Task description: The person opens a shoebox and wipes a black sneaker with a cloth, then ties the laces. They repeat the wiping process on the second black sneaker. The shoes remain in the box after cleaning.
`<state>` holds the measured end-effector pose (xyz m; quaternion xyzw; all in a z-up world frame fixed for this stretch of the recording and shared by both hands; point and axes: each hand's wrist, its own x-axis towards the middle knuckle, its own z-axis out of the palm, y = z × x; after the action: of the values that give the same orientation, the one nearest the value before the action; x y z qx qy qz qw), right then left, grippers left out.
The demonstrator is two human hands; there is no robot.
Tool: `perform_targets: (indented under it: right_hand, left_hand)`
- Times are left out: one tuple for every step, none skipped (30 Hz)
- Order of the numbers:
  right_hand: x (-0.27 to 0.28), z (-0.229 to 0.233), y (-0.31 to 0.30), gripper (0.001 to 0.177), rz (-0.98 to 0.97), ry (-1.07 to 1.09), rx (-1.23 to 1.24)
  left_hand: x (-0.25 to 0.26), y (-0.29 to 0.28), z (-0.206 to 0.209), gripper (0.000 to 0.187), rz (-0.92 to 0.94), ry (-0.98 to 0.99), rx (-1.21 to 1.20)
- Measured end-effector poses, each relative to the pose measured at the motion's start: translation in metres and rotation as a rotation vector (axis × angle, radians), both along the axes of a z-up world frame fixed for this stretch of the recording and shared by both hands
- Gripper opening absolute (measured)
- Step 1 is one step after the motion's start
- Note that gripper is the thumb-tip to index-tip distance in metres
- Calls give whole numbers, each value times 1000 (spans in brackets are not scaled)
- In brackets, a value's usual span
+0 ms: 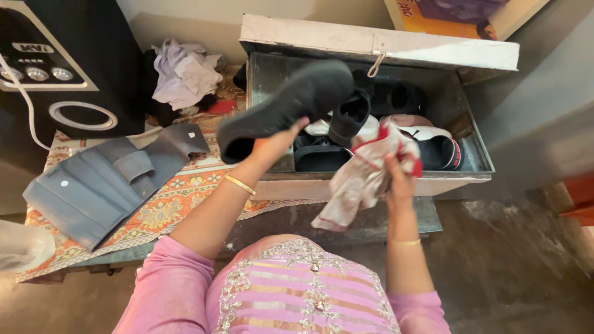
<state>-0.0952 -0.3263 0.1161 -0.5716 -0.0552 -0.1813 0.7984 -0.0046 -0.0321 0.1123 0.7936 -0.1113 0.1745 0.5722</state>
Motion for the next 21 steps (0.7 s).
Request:
perform_targets:
  right_hand:
    - [8, 18, 2, 50, 35, -84, 18]
    - [16, 34, 4, 54, -55, -247, -196]
    - [27, 43, 8, 59, -150, -411, -407]
    - [39, 47, 14, 56, -113, -374, -453]
    - [53, 43, 20, 53, -77, -336, -498]
    - [66, 34, 28, 51, -42, -293, -541]
    - [86, 24, 42, 44, -132, -434, -787]
    - [98, 13, 56, 38, -226, -575, -1032]
    - [98, -3, 80, 49, -112, -519, -923]
    - [96, -13, 108, 60, -2, -465, -813]
    - [90, -11, 121, 55, -52, -510, -882]
    - [86, 0, 132, 50, -104, -564, -949]
    - [82, 14, 145, 49, -3, -677, -1013]
    - [71, 25, 156, 48, 101, -771, -1075]
    - [62, 34, 173, 45, 232, -848, -1086]
    - [56, 42, 192, 42, 362, -928, -1094]
    - [50, 49, 208, 38, 394, -924, -1138]
    - [47, 53, 222, 33, 429, -923, -1182]
    - [45, 55, 228, 30, 464, -922, -1226]
    - [47, 54, 228, 27, 479, -897, -1267]
    - [51, 50, 224, 25, 494, -872, -1308]
  left_hand:
    - [-3, -3, -16, 48, 7, -115, 125]
    - [-6, -6, -31, 48, 18, -230, 250]
    - [-9, -7, -43, 48, 27, -343, 376]
    - [-14, -8, -54, 43, 12, -318, 397]
    - [-16, -8, -60, 43, -4, -293, 420]
    - [-20, -9, -65, 43, -20, -269, 445]
    - [-21, -12, -68, 43, -16, -252, 478]
    - [-24, -14, -71, 43, -15, -236, 508]
    - [-26, -16, -75, 43, -14, -222, 538]
    - [-26, -18, -77, 43, 0, -219, 548]
    - [-25, -19, -81, 43, 8, -214, 554]
    - [-21, -18, -84, 43, 22, -215, 557]
    - [-13, -17, -87, 43, 38, -213, 543]
    - [-15, -16, -96, 43, 43, -201, 534]
    - [-17, -13, -106, 43, 39, -181, 514]
    - [-17, -10, -116, 43, 93, -173, 547]
    - [-19, -6, -125, 43, 143, -160, 578]
    - [-23, -4, -132, 43, 185, -156, 600]
    - [-25, -5, -137, 43, 223, -154, 618]
    - [-26, -4, -139, 43, 249, -159, 628]
    - [-26, -3, -139, 43, 274, -161, 631]
